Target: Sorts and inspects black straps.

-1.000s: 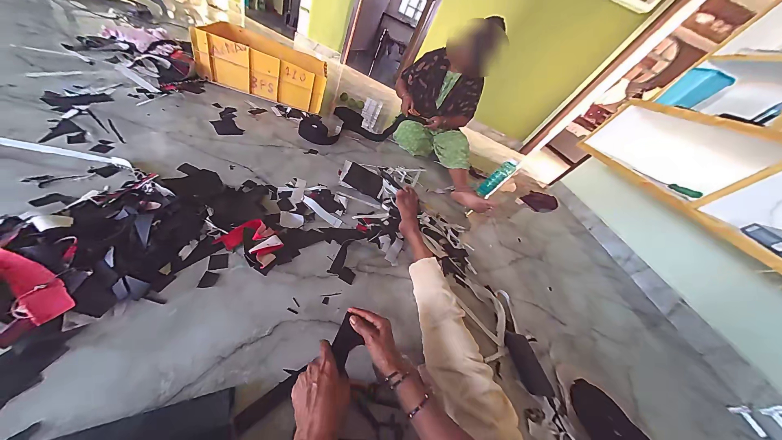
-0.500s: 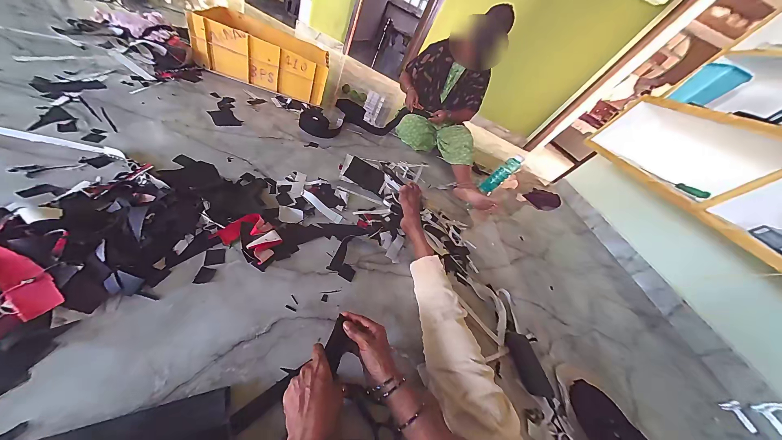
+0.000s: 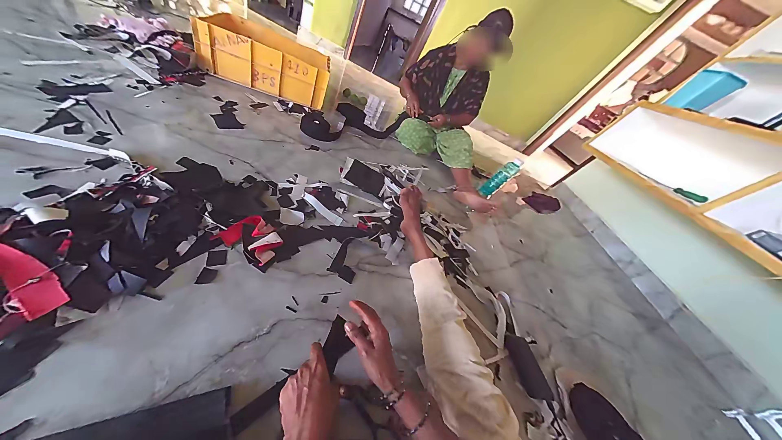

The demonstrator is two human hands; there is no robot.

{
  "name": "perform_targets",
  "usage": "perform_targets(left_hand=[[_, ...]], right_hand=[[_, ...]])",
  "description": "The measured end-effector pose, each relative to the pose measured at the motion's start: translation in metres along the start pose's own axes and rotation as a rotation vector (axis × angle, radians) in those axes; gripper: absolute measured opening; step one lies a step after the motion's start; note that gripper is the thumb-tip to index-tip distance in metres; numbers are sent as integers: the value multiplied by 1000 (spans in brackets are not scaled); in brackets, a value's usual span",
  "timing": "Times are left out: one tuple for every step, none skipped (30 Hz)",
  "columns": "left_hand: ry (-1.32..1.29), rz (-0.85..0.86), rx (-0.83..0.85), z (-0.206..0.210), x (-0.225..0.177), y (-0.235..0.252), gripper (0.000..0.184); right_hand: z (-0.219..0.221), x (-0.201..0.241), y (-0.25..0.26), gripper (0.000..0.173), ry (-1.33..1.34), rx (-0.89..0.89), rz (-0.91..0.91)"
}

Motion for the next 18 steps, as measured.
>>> perform_targets(left_hand=[[7, 19, -21, -2, -2, -1, 56], [14, 40, -34, -2, -4, -2, 55], [28, 58, -37, -3, -7, -3, 53], [51, 74, -30, -3, -10, -4, 52], [78, 97, -19, -2, -13, -5, 50], [107, 131, -11, -1, -17, -7, 48], [134, 173, -4, 1, -21, -8, 46], [157, 209, 5, 3, -24, -10, 44], [170, 247, 2, 4, -27, -11, 41], [180, 288, -17, 5, -31, -13, 39], [187, 335, -51, 6, -34, -14, 37], [187, 390, -101, 6, -38, -17, 36], [182, 453, -170, 5, -43, -20, 34], [167, 518, -252, 4, -47, -24, 32], [156, 575, -331, 3, -50, -27, 30], [146, 621, -398, 2, -52, -31, 29], [145, 651, -446, 1, -53, -34, 28], [154, 668, -476, 1, -54, -37, 28]], right_hand=[[2, 11, 1, 43, -67, 40, -112], [4, 22, 1, 40, -137, 92, -218], [8, 33, 1, 38, -215, 165, -314], [13, 43, 0, 35, -303, 251, -390], [19, 52, -2, 31, -376, 351, -432], [24, 58, -5, 29, -430, 467, -431], [28, 62, -9, 30, -484, 583, -402], [30, 64, -12, 33, -545, 695, -359], [29, 65, -13, 34, -601, 794, -311], [27, 64, -14, 36, -640, 882, -261], [25, 63, -14, 36, -660, 955, -225], [22, 62, -14, 36, -669, 1009, -201], [18, 61, -14, 34, -670, 1041, -190], [15, 59, -14, 32, -665, 1058, -196], [11, 57, -13, 30, -660, 1073, -205], [8, 57, -13, 29, -654, 1083, -219], [5, 56, -13, 29, -641, 1092, -229], [2, 57, -14, 30, -622, 1104, -232]])
Point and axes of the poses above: each hand's wrist, its own y-axis towards the middle knuckle, its own z-axis out of the palm, x = y × z, the point moved 10 cm from there along y, towards the middle knuckle, and after that the axes turned 1 degree about x, right-handed, at the moved point
